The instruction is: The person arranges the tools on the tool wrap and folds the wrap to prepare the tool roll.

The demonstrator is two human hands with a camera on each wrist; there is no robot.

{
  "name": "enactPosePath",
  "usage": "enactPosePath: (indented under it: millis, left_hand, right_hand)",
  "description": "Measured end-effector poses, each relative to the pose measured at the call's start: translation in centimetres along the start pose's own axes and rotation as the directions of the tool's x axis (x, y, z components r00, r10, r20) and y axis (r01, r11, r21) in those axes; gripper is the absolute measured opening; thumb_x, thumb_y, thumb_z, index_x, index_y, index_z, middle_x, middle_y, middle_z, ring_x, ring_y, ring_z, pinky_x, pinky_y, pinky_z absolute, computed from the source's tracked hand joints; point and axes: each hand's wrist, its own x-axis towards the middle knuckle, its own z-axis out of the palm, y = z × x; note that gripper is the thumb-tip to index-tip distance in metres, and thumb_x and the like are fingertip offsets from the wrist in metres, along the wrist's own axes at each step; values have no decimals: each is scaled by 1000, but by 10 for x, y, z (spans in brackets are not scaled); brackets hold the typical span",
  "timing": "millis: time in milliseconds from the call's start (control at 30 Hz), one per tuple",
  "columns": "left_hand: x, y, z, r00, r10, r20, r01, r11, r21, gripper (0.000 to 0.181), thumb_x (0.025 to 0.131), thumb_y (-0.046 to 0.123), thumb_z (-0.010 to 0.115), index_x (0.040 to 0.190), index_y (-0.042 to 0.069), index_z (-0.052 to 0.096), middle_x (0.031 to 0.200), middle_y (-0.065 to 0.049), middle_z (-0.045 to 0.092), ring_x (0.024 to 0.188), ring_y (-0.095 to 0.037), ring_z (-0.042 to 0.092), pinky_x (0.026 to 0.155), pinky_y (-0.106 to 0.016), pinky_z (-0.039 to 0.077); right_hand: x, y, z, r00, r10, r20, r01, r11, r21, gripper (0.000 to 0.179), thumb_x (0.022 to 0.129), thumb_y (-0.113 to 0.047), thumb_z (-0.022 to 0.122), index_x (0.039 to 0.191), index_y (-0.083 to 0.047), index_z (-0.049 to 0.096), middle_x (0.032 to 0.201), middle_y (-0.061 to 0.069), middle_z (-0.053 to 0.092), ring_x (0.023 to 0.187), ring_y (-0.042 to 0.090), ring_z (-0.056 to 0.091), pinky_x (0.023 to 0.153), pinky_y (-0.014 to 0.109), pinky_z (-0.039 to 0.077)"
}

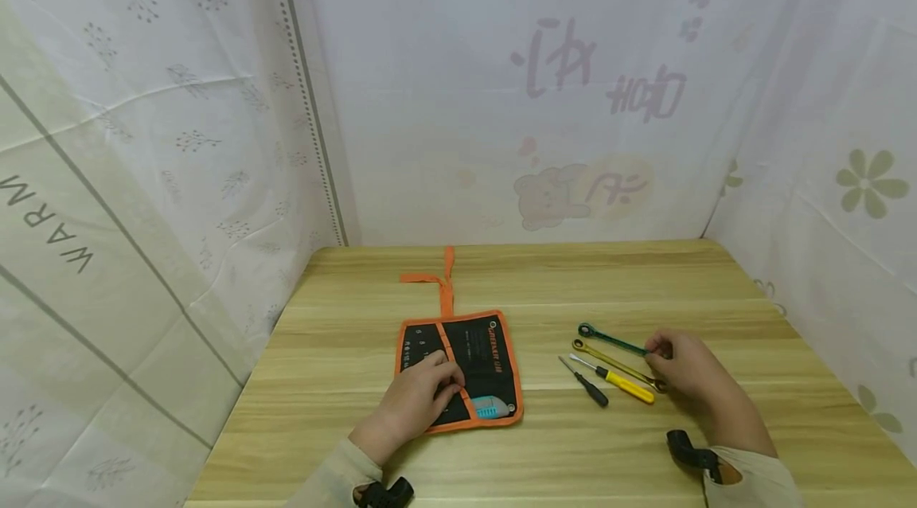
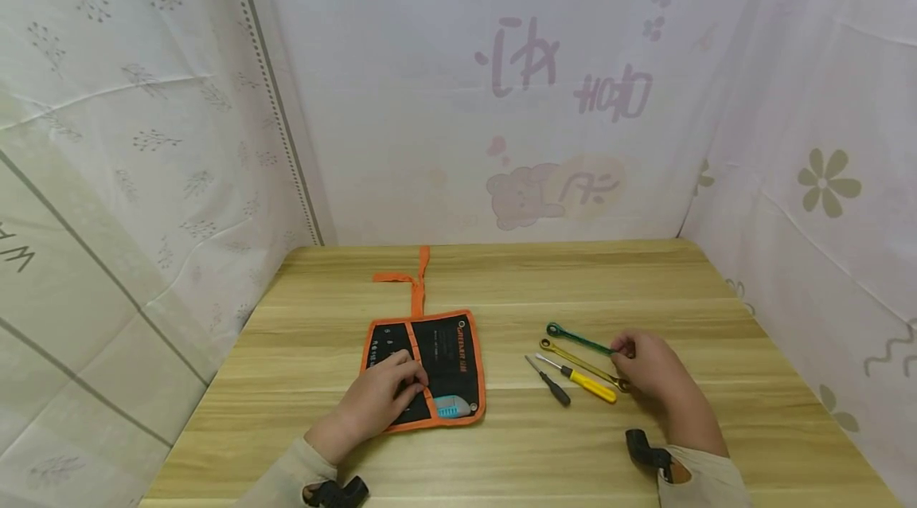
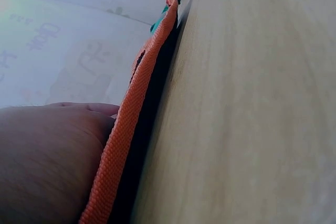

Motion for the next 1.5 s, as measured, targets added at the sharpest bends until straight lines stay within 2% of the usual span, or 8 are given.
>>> enactPosePath:
  millis: [267, 533, 733, 900, 1033, 1167, 1267, 1500]
  left_hand:
    - [0, 0, 0, 1000, 10, -3, -10, 1000, 4, 11, 100, 22, 75, 102, 32, 69, 92, 16, 49, 70, 2, 47, 59, -19, 44]
    - [0, 1, -1, 1000, 0, 4, 0, 1000, -2, 11, 101, 22, 75, 102, 32, 69, 92, 16, 50, 71, 2, 48, 60, -20, 45]
    - [-1, 1, -2, 1000, 0, 6, 1, 1000, -5, 11, 101, 22, 74, 102, 32, 69, 92, 16, 50, 72, 1, 48, 62, -20, 46]
    - [-1, 1, -2, 1000, 10, -8, -10, 1000, -12, 12, 100, 21, 75, 102, 31, 69, 92, 16, 50, 73, 1, 49, 63, -20, 47]
    - [-1, 0, -1, 1000, 15, -18, -15, 1000, -21, 13, 100, 20, 75, 102, 31, 69, 92, 16, 50, 74, 1, 49, 64, -21, 47]
    - [-1, 0, -1, 1000, 16, -17, -17, 999, -33, 13, 100, 20, 75, 102, 31, 69, 92, 16, 50, 74, 1, 49, 64, -21, 47]
    - [-1, 0, -1, 1000, 14, -17, -15, 999, -34, 13, 101, 20, 75, 102, 31, 69, 93, 16, 50, 74, 1, 49, 64, -21, 47]
    - [-1, 1, -2, 1000, 11, -18, -11, 999, -36, 13, 100, 21, 75, 102, 31, 69, 92, 17, 51, 74, 1, 49, 63, -20, 47]
  right_hand:
    - [0, 1, 1, 1000, -27, 8, 27, 999, 20, 14, 102, -5, 64, 114, -1, 68, 99, 4, 67, 91, 21, 62, 79, 46, 52]
    - [0, 3, 1, 1000, -30, -5, 30, 999, 17, 17, 99, -10, 71, 114, -2, 68, 103, 5, 67, 96, 24, 63, 83, 49, 52]
    - [-1, 1, 1, 1000, -27, -15, 27, 999, 25, 17, 100, -11, 71, 115, -3, 68, 105, 6, 67, 99, 27, 62, 85, 51, 52]
    - [-1, -2, 2, 1000, -11, -15, 11, 999, 43, 17, 100, -11, 69, 115, -3, 68, 103, 7, 65, 95, 25, 60, 80, 44, 51]
    - [0, -4, 3, 1000, 5, -9, -5, 997, 72, 17, 101, -10, 66, 115, -2, 66, 99, 7, 62, 85, 22, 55, 70, 34, 48]
    - [2, -4, 6, 1000, 21, -5, -21, 994, 104, 16, 104, -13, 64, 115, -2, 63, 93, 7, 58, 78, 21, 52, 62, 31, 46]
    - [3, -4, 9, 999, 34, -23, -32, 994, 100, 17, 106, -19, 63, 116, -5, 62, 93, 6, 57, 77, 21, 52, 62, 33, 45]
    - [4, -12, 9, 995, -1, -97, 9, 997, 74, 18, 106, -22, 64, 118, -8, 64, 98, 5, 63, 85, 23, 54, 72, 37, 45]
